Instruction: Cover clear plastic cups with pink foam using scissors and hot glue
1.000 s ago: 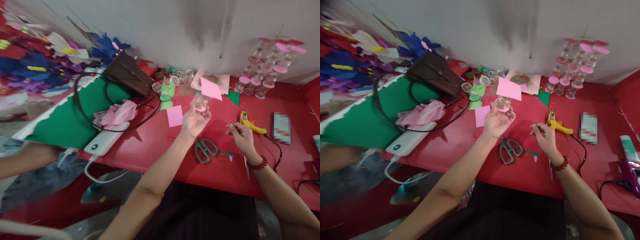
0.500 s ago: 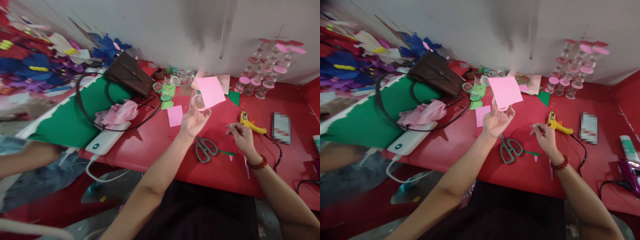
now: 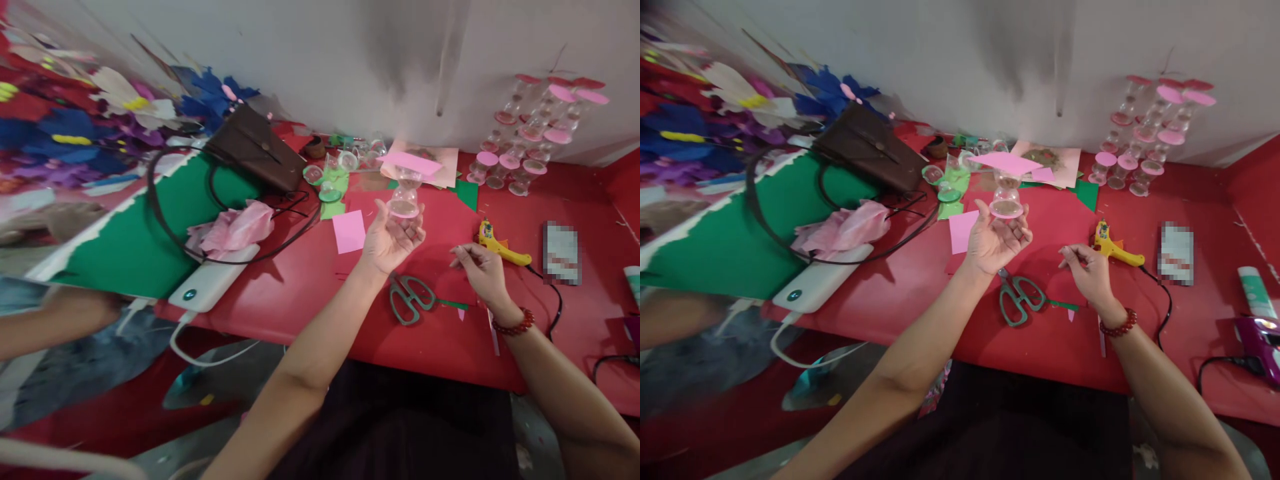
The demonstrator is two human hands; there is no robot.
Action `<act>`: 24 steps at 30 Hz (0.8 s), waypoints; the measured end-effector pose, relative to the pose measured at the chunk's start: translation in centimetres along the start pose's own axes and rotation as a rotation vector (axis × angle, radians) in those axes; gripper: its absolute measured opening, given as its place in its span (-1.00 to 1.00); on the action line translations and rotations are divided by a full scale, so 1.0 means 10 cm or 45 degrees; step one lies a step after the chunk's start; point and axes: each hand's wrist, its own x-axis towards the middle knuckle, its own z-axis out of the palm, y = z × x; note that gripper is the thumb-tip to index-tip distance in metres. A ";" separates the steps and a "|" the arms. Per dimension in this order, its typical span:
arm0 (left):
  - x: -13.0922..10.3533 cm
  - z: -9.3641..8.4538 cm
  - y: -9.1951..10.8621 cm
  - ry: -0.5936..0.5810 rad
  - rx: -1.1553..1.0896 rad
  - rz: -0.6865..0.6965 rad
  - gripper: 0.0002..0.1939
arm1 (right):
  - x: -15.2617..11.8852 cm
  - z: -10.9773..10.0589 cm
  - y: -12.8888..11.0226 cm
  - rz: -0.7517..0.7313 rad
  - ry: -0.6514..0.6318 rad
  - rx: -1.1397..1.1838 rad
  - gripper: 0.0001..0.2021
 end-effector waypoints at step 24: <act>-0.06 0.07 0.01 0.036 0.101 -0.270 -0.38 | -0.02 0.03 -0.02 0.054 -0.021 0.038 -0.47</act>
